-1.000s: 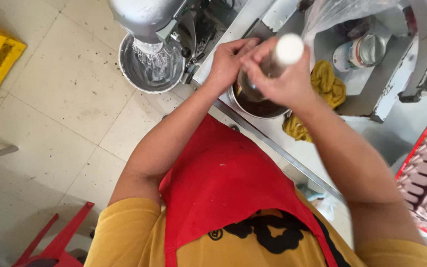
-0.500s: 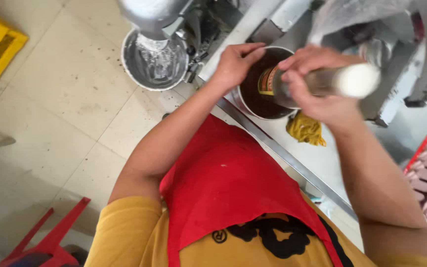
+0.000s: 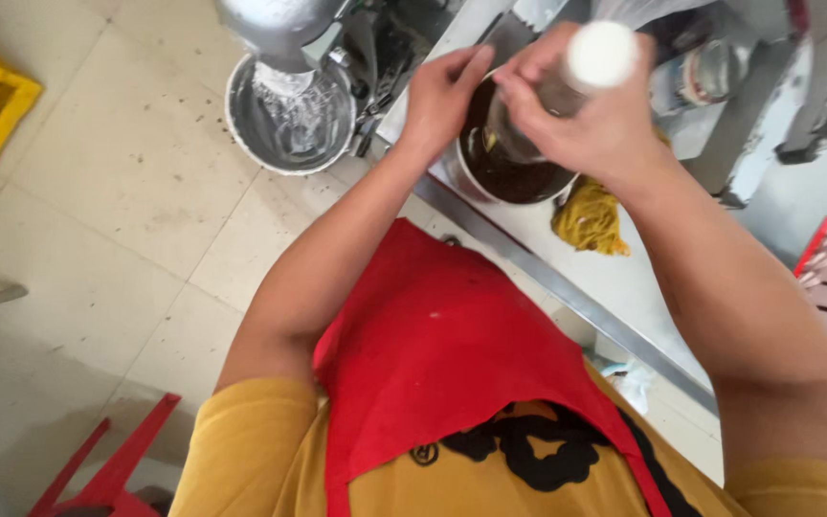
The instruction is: The person mixes a dark liquid in a metal container using a glass bottle as a stirrer, periodically shaking the bottle and tapping it against the rim.
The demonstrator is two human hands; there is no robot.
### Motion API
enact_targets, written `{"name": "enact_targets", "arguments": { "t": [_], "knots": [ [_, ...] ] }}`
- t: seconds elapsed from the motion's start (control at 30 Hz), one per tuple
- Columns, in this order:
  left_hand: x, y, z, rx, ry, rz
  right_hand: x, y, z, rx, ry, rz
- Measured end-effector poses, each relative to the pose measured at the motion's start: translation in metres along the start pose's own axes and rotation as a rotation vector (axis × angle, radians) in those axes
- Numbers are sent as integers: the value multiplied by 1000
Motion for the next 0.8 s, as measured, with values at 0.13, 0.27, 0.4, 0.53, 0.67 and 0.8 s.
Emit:
{"name": "enact_targets", "arguments": {
  "t": [0.13,0.27,0.4,0.53,0.67,0.8],
  "knots": [
    [0,35,-4,15,-13,93,-12,0,-3,131,-87,32],
    [4,17,-10,48,-28,134,-2,-4,28,-92,18,81],
    [-13,14,-14,13,-13,55,22,6,27,-46,9,207],
    [-4,10,-18,97,-41,28,35,-11,66,-310,-24,328],
    [-11,20,-21,100,39,34,72,-3,74,-345,-58,653],
    [1,46,-12,9,15,204,44,-23,83,-318,-273,545]
  ]
}}
Point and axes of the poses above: each hand's wrist, its own y-axis away from the middle knuckle, its own x-axis out of the back of the hand, z = x × y, the point moved 9 cm from there along -y, towards the middle knuckle, and after that the axes turned 8 degrees about y, right-handed, at the moved point
